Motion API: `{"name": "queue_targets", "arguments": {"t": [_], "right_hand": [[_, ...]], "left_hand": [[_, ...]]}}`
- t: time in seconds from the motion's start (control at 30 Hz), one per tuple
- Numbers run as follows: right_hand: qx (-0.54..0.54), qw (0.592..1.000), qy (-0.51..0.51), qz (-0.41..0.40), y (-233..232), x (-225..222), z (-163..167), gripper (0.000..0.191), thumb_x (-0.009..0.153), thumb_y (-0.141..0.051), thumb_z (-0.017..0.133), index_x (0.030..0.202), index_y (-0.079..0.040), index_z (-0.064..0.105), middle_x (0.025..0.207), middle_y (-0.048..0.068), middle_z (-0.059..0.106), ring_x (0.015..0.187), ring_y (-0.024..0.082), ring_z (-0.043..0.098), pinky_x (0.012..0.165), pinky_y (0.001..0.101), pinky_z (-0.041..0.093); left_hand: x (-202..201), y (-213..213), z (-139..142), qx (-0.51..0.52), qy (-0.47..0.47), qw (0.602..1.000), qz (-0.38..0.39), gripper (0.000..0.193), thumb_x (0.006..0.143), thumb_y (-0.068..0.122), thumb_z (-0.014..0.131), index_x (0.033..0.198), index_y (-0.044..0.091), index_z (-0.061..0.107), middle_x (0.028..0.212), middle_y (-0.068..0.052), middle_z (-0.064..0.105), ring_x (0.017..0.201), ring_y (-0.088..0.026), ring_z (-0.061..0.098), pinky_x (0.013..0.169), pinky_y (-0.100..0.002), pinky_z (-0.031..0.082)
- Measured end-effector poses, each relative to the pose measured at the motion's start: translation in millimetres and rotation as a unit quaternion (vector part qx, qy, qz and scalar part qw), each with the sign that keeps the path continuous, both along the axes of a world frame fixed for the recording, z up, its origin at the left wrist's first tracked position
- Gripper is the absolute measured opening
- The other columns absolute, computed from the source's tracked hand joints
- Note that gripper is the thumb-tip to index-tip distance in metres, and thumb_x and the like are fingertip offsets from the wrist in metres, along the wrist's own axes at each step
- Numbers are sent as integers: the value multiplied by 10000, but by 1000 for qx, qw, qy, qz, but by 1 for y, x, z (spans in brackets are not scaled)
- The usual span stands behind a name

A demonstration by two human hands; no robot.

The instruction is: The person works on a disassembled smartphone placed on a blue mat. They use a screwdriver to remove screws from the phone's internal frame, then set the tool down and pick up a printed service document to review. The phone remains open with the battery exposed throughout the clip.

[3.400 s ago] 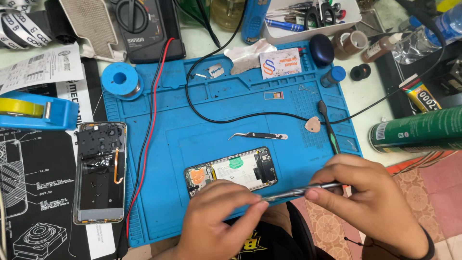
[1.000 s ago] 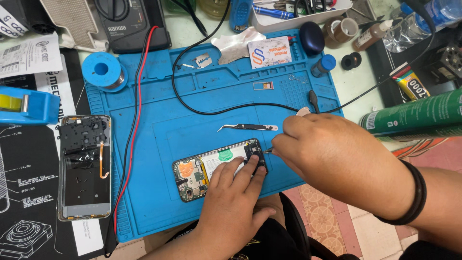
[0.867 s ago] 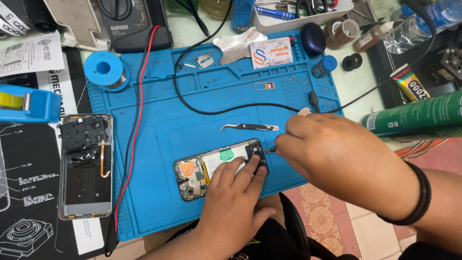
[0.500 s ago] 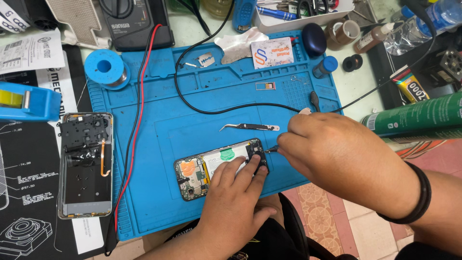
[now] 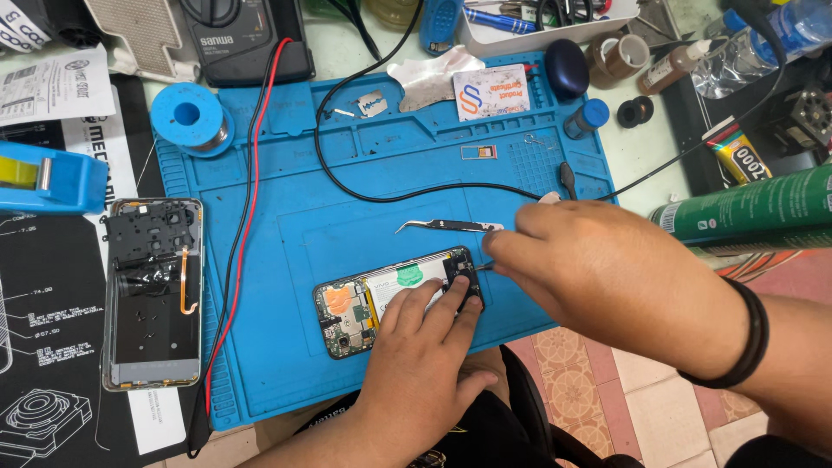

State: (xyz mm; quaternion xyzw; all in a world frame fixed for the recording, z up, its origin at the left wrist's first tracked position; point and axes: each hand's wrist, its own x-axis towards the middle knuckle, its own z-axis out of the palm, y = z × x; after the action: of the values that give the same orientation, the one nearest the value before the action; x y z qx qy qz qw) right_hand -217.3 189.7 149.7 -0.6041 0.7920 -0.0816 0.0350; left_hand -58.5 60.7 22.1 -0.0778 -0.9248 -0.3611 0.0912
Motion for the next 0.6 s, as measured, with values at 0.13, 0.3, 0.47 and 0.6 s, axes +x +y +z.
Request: {"name": "queue_targets", "arguments": {"t": [0.13,0.3,0.47,0.6], "right_hand": [[27,999,24,-20,-1,0,-1,219,784,-156,761,949,-57,656,658,94,591,655,326,648,574,442,511],[-22,1000,20,8,2,1,-3,284,770,-151,748,1016,-43,656,740,94,604,707,326,640,628,433,513],[10,999,28,-15,4,4,-5,227,773,-133,745,971,-63,658,703,91,593,688,320,644,603,437,509],[0,999,39,5,8,3,-8,216,820,-152,715,1005,-75,634,761,78,597,733,300,646,653,430,512]], "left_hand": [[0,0,-1,1,3,1000,-1,784,710,379,847,1319,-46,598,1475,-220,491,1337,-426,417,1130,-554,303],[1,2,-3,-2,-4,1000,-3,815,703,382,850,1336,-55,581,1484,-225,476,1351,-424,403,1135,-556,285],[3,2,-4,0,-1,1000,-5,831,701,382,854,1345,-61,572,1491,-225,467,1359,-421,397,1145,-554,276],[3,1,-2,1,-2,1000,-7,829,695,373,859,1342,-59,573,1496,-222,469,1360,-418,400,1149,-551,279]]}}
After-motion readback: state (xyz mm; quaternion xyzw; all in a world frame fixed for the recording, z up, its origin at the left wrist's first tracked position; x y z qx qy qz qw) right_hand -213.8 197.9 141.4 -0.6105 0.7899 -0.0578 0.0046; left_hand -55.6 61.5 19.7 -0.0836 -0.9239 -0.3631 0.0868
